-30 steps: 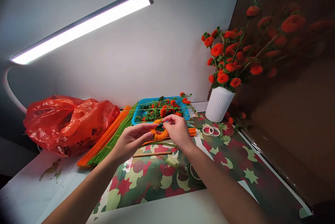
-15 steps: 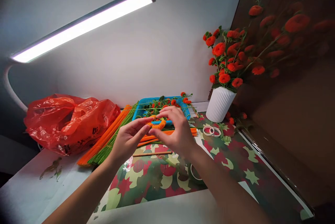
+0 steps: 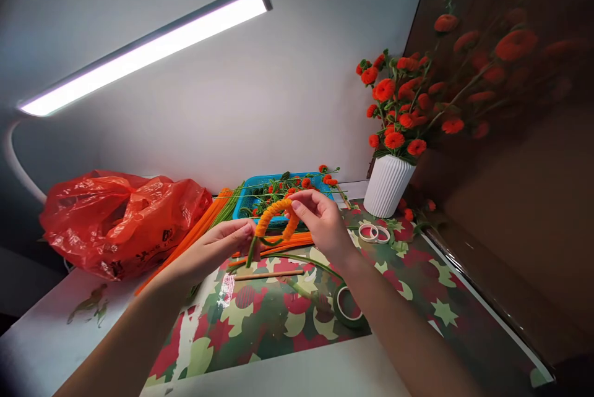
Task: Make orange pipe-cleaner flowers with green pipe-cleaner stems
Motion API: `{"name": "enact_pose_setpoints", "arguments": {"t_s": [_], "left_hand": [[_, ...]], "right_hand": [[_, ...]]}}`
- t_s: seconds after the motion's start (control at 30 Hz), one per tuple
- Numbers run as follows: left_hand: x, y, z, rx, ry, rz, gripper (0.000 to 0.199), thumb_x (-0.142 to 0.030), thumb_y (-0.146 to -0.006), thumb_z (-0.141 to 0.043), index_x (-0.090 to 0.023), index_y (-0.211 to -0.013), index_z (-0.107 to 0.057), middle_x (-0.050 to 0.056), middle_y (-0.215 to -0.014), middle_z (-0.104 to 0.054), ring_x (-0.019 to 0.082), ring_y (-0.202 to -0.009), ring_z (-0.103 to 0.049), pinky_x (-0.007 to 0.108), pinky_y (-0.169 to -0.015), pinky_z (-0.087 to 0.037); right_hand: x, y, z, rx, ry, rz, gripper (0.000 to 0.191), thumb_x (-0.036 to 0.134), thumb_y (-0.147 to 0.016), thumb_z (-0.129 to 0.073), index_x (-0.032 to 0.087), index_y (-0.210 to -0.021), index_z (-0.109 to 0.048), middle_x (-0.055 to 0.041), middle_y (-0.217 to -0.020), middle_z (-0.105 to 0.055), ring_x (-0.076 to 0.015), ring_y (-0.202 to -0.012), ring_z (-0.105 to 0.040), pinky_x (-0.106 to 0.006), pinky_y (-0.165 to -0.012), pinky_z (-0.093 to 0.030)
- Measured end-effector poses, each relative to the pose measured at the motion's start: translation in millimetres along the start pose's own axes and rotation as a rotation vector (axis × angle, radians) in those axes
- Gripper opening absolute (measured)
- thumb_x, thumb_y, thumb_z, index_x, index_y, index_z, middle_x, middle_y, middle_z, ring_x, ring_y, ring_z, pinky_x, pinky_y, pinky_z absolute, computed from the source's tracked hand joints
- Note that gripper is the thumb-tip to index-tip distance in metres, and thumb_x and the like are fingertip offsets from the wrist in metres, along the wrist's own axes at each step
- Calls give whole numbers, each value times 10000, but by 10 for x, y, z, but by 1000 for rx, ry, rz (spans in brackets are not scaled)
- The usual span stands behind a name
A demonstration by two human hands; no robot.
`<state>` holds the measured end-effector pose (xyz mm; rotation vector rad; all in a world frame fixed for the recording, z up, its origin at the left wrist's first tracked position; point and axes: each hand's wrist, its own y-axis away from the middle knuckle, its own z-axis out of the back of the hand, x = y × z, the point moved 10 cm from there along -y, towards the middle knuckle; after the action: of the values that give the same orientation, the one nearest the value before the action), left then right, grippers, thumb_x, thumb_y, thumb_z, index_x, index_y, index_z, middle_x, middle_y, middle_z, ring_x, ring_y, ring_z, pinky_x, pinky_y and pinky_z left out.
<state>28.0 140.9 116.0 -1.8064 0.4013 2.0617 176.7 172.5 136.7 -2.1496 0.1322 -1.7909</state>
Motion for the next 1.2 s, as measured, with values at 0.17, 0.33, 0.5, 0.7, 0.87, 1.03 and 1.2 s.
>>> {"name": "enact_pose_setpoints", "arguments": {"t_s": [0.17,0.33,0.5,0.7,0.87,1.03,1.2], "left_hand": [[54,-4,-20,-5,97,14,361,-530,-844,-555,-173,-810,-595,17,-795,-593,146,-765,-588,298,-779,-495],[106,46,-218,141,6,92,327,-489,-854,-561,-164,-838,-596,44,-811,-634,153,-705,-623,294,-700,-513],[103,-11,-12,-86,-40,33,376,-524,-891,-451,-178,-766,-530,-46,-593,-475,91,-484,-459,210,-482,-391],[-234,40,242,-331,-689,-208,316,-365,-930,-399,-190,-681,-484,-40,-599,-410,116,-563,-374,228,-527,-301],[-385,85,177,-275,-914,-316,277,-293,-933,-378,-199,-690,-474,-34,-614,-441,121,-565,-403,226,-540,-315],[-372,89,146,-262,-954,-352,283,-281,-944,-366,-202,-683,-441,-35,-614,-438,121,-570,-408,225,-543,-312],[-356,100,196,-311,-814,-324,273,-305,-941,-384,-200,-707,-477,-39,-608,-449,120,-561,-402,235,-548,-319]], "right_hand": [[-90,-14,46,-73,-104,-53,240,399,-727,-712,195,-840,-653,4,-778,-660,-127,-651,-647,-289,-672,-557],[-100,-4,186,-228,-154,3,250,386,-704,-734,191,-822,-631,9,-762,-652,-134,-652,-661,-279,-656,-558],[-19,22,84,-148,-86,44,231,371,-719,-733,189,-834,-649,-4,-791,-673,-144,-713,-674,-273,-682,-558],[8,41,-39,-44,35,40,241,349,-710,-750,187,-882,-705,-35,-830,-720,-178,-773,-696,-308,-723,-569],[-2,-1,-55,81,72,51,191,318,-742,-730,194,-887,-719,-24,-803,-718,-172,-777,-696,-308,-737,-570],[13,-10,-34,118,60,30,187,296,-724,-748,186,-872,-719,-23,-790,-712,-170,-784,-694,-318,-767,-568],[-44,-32,-41,103,-12,-13,215,319,-689,-775,186,-845,-713,-21,-788,-711,-169,-766,-688,-324,-757,-567]]}}
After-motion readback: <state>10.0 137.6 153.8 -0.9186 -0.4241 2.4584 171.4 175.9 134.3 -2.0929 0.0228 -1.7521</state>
